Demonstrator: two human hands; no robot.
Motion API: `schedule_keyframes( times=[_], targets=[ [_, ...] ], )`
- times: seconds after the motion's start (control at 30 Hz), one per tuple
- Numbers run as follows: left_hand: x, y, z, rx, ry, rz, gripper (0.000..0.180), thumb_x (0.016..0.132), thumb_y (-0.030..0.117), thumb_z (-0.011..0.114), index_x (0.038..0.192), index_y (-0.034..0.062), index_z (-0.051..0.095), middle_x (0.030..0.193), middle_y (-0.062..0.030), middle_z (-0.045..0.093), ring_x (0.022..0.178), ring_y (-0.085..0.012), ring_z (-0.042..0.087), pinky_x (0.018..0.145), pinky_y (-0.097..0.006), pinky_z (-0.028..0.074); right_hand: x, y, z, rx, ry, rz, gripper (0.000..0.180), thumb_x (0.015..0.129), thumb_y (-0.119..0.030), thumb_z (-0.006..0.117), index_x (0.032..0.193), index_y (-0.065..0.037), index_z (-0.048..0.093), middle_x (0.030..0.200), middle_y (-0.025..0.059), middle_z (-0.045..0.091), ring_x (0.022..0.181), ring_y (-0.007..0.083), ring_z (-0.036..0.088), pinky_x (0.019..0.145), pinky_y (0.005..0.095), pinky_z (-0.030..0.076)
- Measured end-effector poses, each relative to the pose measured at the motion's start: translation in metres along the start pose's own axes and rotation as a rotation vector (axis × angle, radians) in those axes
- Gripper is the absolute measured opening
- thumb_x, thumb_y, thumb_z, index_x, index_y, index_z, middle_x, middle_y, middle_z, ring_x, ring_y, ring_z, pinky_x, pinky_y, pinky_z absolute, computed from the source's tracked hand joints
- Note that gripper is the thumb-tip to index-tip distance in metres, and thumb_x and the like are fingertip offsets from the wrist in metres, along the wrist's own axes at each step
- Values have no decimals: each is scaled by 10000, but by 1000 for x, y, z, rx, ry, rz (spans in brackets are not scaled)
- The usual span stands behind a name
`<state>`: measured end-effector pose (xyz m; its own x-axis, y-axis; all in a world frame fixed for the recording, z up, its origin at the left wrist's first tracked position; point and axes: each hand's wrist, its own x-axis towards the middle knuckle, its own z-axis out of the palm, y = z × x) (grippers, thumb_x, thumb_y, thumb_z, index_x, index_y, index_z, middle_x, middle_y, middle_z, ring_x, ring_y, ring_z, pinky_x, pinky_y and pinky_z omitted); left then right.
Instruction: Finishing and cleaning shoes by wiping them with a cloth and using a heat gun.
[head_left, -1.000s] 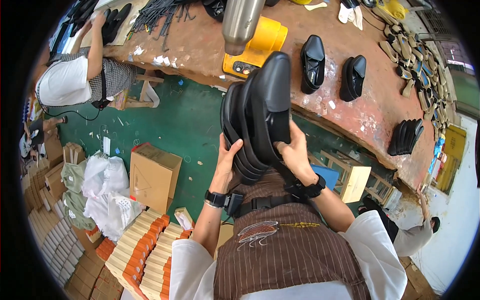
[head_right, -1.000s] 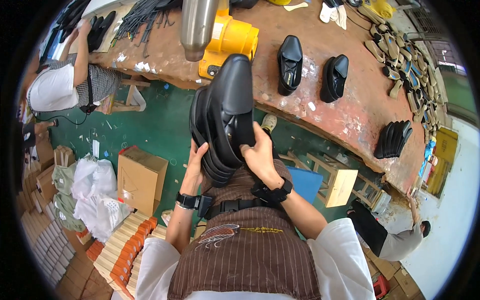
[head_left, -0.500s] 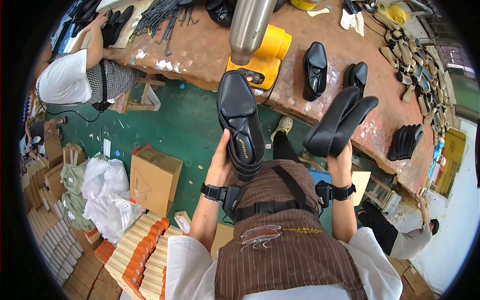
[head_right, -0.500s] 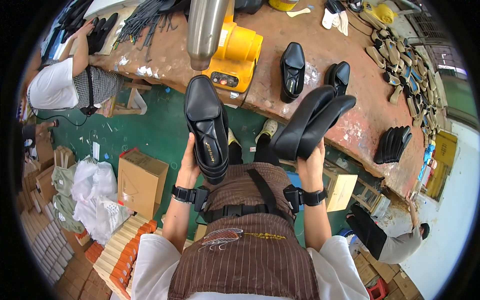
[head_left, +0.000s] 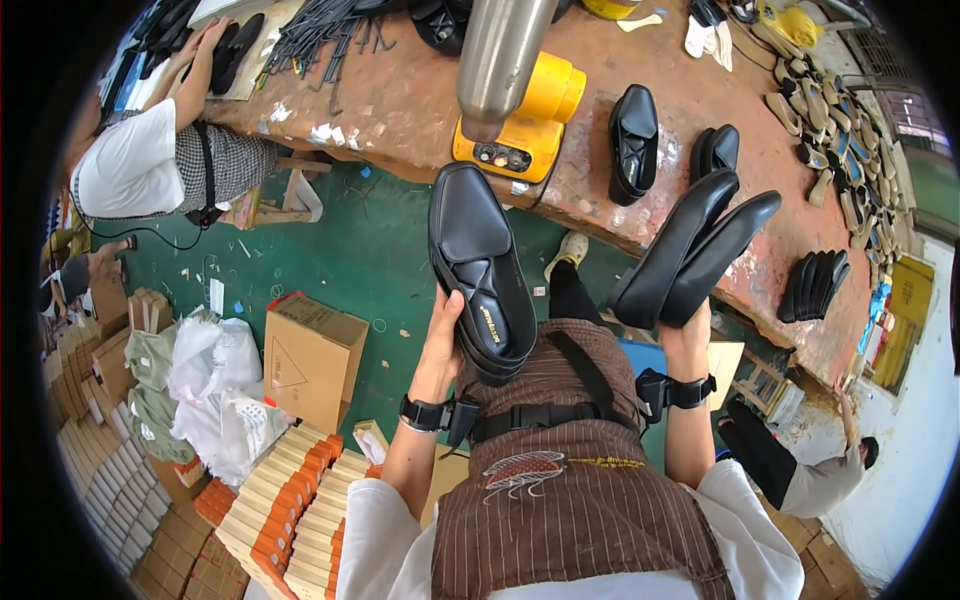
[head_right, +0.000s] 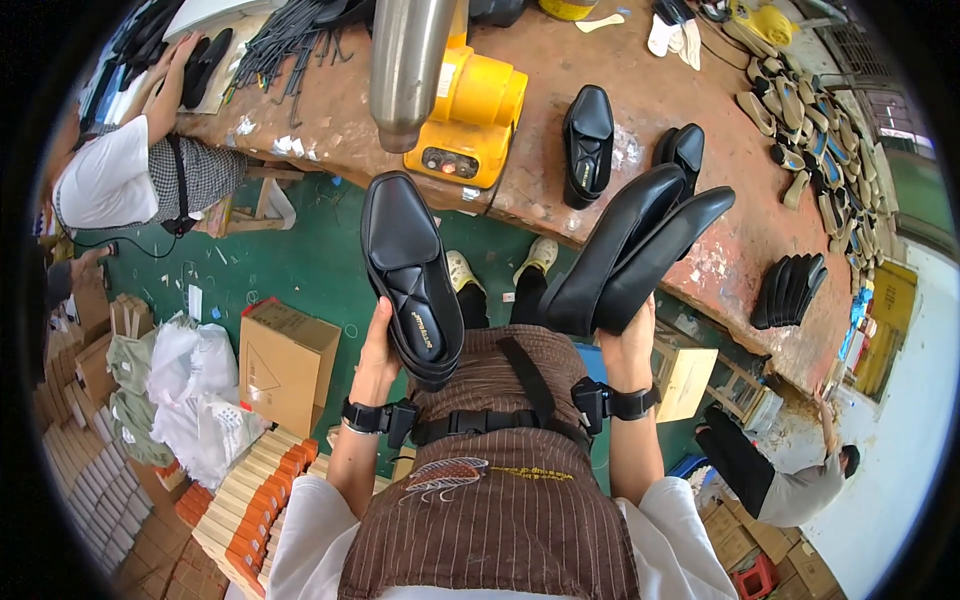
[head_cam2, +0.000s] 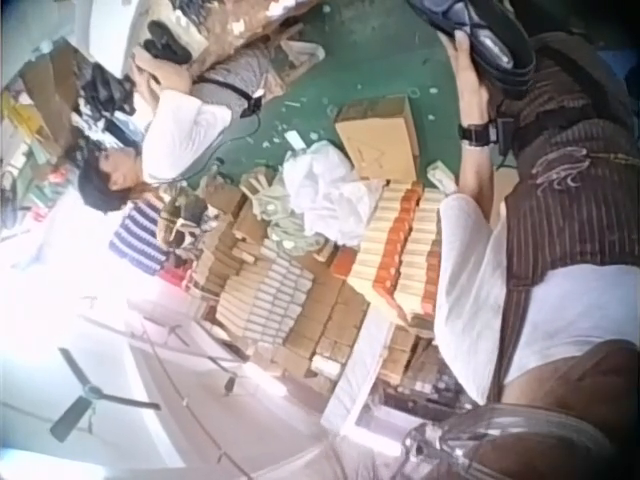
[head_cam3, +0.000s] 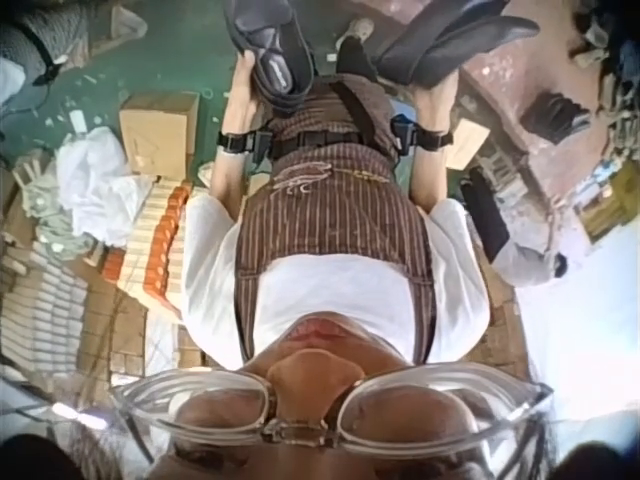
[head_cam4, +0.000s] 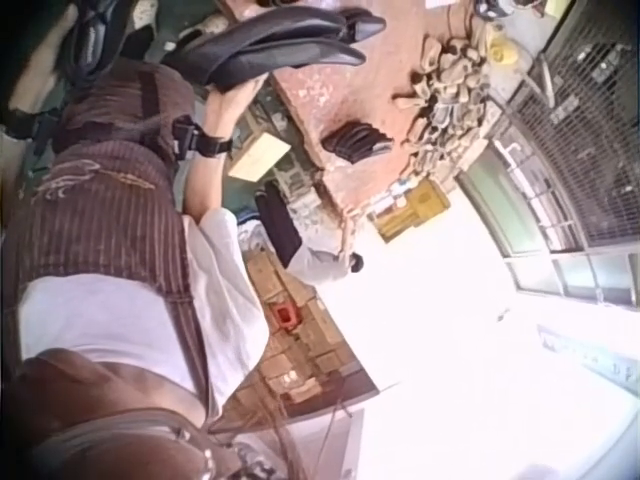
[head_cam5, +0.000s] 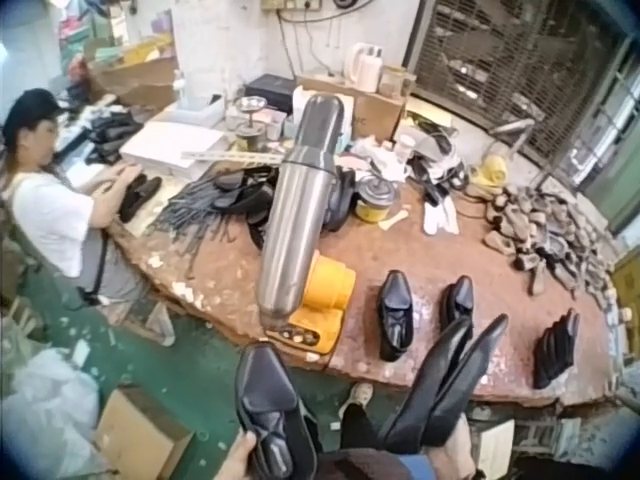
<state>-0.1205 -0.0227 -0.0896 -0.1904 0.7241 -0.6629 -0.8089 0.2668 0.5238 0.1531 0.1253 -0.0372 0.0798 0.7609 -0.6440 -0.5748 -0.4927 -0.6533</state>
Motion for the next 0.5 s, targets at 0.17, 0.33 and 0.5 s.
schedule_keyframes(
  times=[0.17, 0.33, 0.5],
  targets=[
    [9, 4, -1, -38, 20, 30, 828, 777, 501, 641, 1375, 76, 259, 1320, -114, 411, 1186, -231, 444, 981, -357, 402, 4, 2, 31, -7, -46, 4, 321, 924, -228, 469, 1220, -103, 462, 1192, 69, 542, 1092, 255, 527, 943, 429, 437],
    [10, 14, 22, 211, 37, 168, 875, 731, 421, 730, 1361, 52, 246, 1290, -146, 414, 1186, -239, 414, 985, -348, 375, -3, 33, 87, -30, -195, -9, 322, 918, -223, 464, 1182, -40, 486, 1161, 83, 565, 1058, 253, 546, 930, 426, 440],
    [0, 4, 44, 436, 95, 307, 862, 707, 323, 772, 1318, -17, 267, 1250, -164, 435, 1170, -248, 422, 1018, -355, 314, -38, 64, 73, -755, -495, 36, 618, 632, 171, 428, 1227, 5, 453, 1084, 63, 575, 1023, 143, 540, 893, 262, 425]
  ],
)
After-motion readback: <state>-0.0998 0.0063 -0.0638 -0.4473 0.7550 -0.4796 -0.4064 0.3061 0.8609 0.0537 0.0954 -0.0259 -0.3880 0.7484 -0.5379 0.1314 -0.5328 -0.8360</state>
